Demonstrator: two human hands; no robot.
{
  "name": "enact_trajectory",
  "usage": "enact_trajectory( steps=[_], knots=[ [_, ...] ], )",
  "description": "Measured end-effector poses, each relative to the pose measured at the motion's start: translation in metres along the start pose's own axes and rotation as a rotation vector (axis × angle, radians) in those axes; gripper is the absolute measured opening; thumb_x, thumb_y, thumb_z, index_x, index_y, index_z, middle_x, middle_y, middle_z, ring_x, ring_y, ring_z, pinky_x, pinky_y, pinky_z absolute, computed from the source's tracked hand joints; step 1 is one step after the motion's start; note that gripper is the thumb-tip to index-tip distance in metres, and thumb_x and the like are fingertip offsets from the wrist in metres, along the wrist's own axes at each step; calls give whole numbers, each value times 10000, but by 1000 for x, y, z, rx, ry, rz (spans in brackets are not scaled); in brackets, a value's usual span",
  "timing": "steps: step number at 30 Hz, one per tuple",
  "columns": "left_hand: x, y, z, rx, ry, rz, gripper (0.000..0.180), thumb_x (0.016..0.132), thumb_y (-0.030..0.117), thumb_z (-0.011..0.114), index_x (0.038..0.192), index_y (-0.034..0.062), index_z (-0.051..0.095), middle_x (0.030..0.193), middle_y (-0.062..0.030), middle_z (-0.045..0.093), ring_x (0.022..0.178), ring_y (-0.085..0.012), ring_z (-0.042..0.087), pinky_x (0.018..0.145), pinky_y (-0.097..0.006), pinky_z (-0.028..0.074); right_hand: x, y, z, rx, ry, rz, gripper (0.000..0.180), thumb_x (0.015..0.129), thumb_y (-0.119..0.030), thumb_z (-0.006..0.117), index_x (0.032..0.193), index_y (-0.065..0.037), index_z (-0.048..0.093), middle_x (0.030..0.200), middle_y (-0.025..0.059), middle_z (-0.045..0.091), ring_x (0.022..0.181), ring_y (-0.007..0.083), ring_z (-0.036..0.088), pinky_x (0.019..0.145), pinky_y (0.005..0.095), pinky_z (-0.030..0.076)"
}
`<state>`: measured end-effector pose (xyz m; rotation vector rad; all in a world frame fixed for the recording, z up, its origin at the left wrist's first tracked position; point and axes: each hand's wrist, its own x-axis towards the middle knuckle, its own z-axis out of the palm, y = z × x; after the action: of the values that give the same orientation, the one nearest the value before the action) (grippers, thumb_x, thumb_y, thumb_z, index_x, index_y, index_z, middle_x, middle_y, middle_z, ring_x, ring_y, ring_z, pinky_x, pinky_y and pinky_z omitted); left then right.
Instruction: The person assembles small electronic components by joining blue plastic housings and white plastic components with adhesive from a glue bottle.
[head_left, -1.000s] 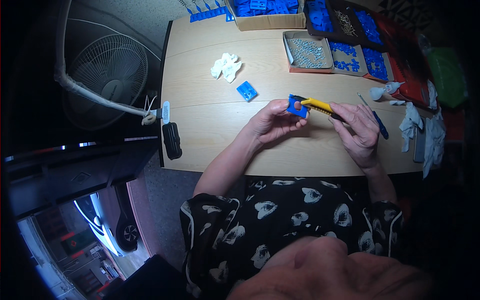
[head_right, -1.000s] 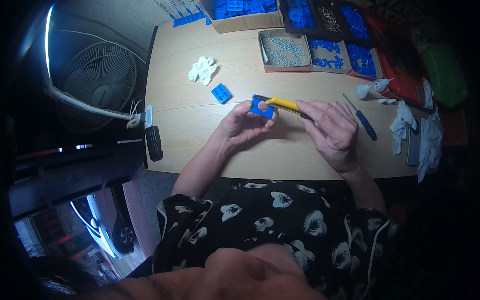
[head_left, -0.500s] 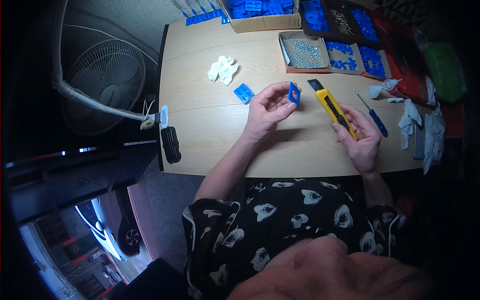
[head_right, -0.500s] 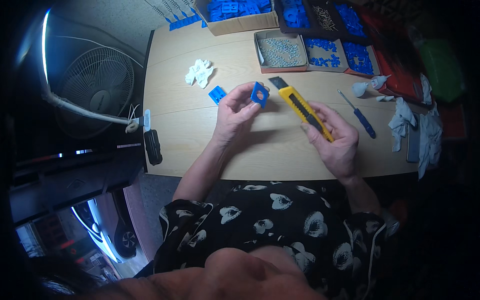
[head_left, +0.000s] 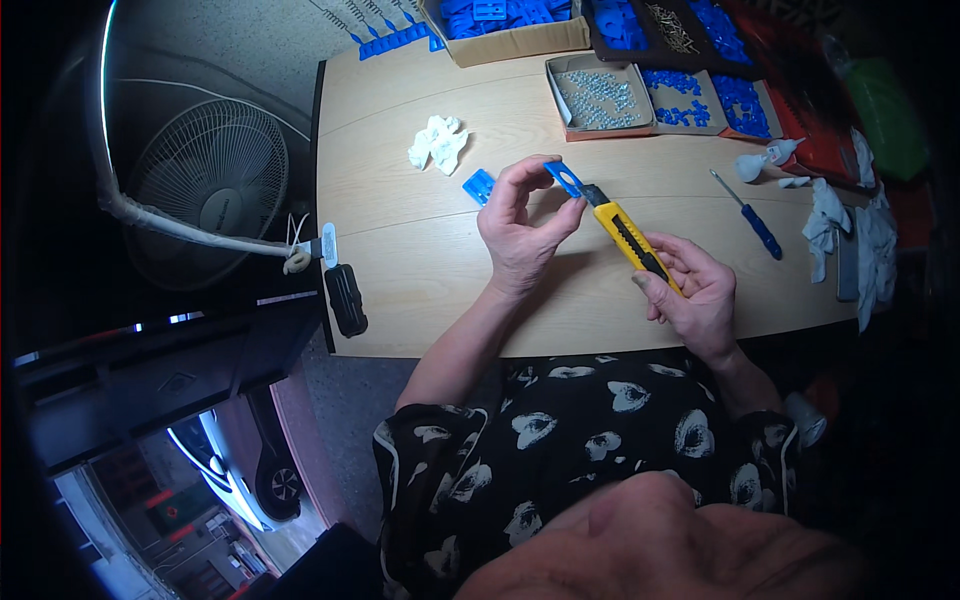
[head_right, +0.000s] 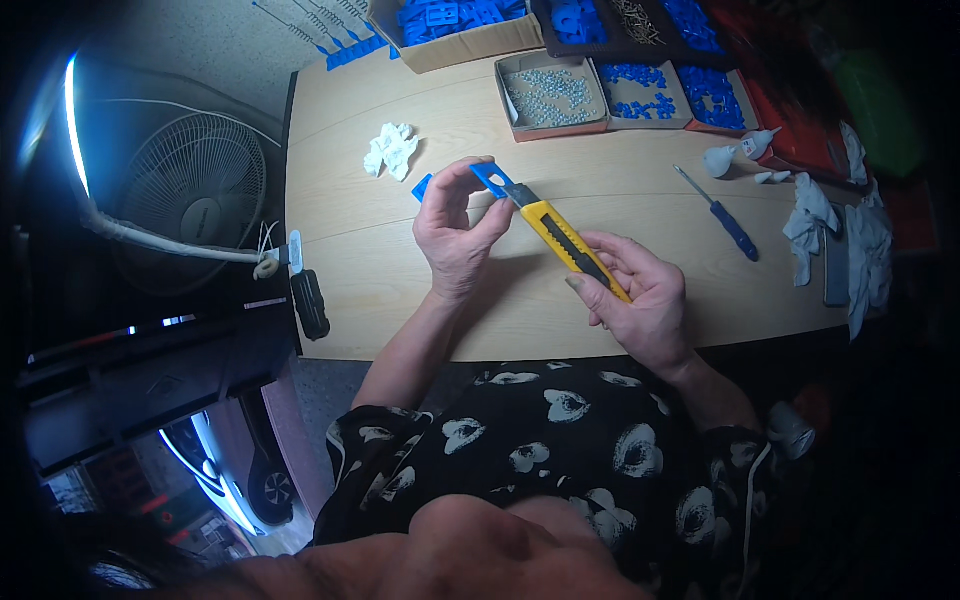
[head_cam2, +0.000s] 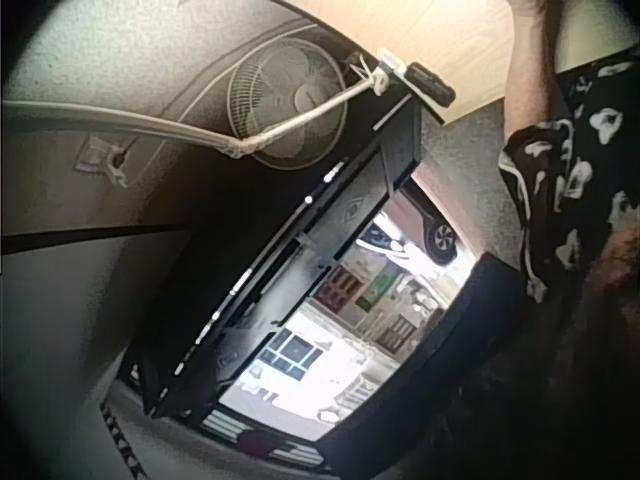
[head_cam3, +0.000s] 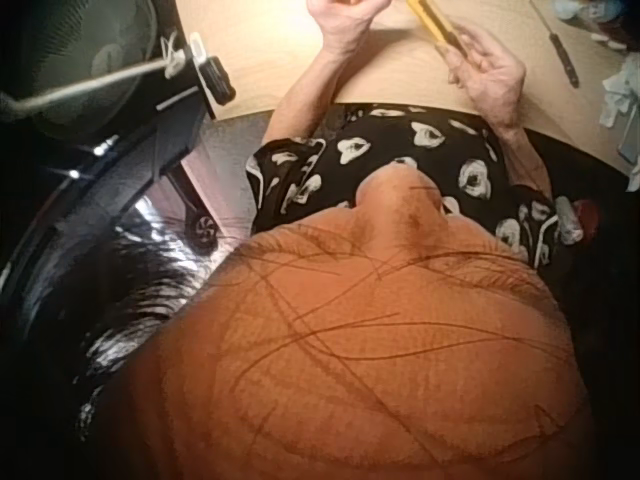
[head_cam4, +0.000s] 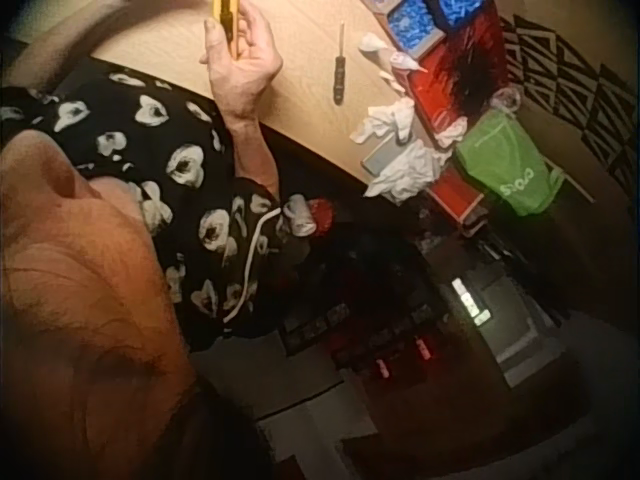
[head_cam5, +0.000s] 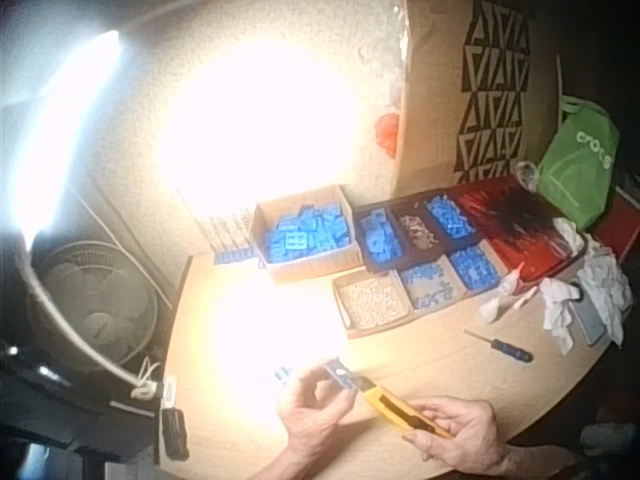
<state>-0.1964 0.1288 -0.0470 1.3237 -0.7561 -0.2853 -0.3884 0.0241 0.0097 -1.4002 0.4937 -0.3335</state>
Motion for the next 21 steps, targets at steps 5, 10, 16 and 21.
enact_trajectory(
  steps=[5, 10, 16, 21],
  knots=[
    [2, -1, -4, 248, 72, 164, 447, 692, 96, 847, 1080, 7, 643, 998, -79, 665, 872, -137, 633, 782, -265, 532, 1, 0, -1, 57, -22, 14, 416, 896, 1, 643, 1270, 107, 495, 972, 126, 642, 589, 24, 545, 484, 146, 433],
    [3, 0, -5, 348, 99, 239, 445, 677, 108, 856, 1060, 9, 652, 966, -92, 676, 835, -153, 645, 747, -269, 538, 1, -2, 0, 27, -8, 14, 415, 899, -6, 642, 1267, 117, 494, 953, 122, 640, 582, 21, 540, 482, 145, 429],
    [6, 3, -7, 445, 85, 336, 444, 670, 110, 855, 1054, 11, 655, 987, -115, 686, 832, -170, 656, 735, -278, 545, 3, -5, -10, 95, -83, 82, 407, 919, -34, 633, 1271, 121, 501, 917, 112, 638, 638, 22, 557, 493, 151, 462],
    [6, 2, -7, 485, 79, 339, 446, 670, 109, 852, 1058, 13, 655, 987, -118, 687, 833, -170, 657, 728, -278, 549, 3, 0, -9, 158, -91, 74, 405, 926, -46, 628, 1271, 123, 502, 891, 109, 632, 615, 26, 547, 475, 151, 452]
  ],
)
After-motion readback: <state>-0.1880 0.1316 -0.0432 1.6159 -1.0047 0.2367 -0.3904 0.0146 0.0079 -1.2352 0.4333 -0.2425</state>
